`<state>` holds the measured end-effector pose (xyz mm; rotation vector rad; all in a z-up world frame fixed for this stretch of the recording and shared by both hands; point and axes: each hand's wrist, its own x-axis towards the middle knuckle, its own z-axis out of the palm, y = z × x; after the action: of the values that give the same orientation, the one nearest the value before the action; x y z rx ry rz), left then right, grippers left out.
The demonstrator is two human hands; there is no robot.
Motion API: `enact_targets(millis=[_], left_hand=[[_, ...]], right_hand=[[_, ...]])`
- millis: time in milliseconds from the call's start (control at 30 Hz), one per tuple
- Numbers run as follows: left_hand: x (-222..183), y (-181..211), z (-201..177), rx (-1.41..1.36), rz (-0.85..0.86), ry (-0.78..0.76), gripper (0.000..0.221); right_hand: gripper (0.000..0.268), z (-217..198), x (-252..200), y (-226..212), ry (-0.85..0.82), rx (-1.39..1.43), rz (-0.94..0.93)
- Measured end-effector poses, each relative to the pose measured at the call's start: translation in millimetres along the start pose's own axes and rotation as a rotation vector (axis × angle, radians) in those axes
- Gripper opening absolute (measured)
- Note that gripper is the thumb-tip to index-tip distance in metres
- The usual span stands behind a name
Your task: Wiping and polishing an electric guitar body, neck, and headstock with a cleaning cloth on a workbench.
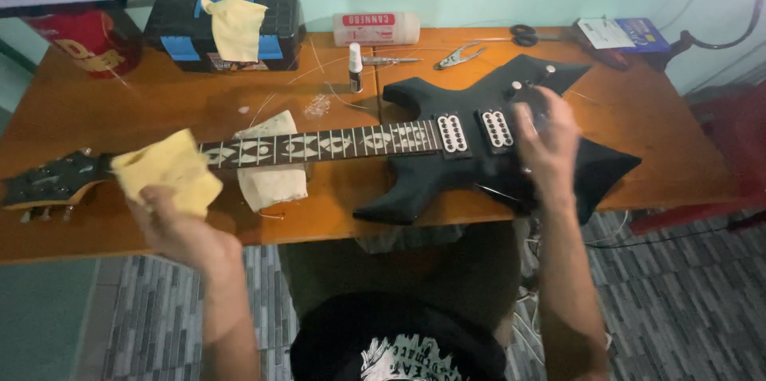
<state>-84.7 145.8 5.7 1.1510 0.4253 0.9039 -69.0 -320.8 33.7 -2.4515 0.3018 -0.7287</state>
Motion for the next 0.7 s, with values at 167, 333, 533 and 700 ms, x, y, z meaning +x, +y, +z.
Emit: enact_targets(millis=[167,333,533,700], left_hand=[[15.0,-3.7,-7.1,-0.166,-0.423,0.163,0.055],[22.3,-7.2,9.3,-0.302,-0.590,0.045,0.041],[5.5,-15.9,25.0,-0.499,-0.647,-0.147,0.042],[-1.8,-27.2,32.9,-0.449,-0.561,-0.245,0.048]], right_hand=[[0.063,-28.1,41.7,39.7,-0.142,-0.159,0.457],[0.092,-29.0,73.7,45.9,-0.463,-0.075,0.707],[0.099,-16.9,92.3,57.9,-0.638,-0.059,0.639],[0.090,-20.3,93.4,30.7,-0.671,-0.095,0.725]])
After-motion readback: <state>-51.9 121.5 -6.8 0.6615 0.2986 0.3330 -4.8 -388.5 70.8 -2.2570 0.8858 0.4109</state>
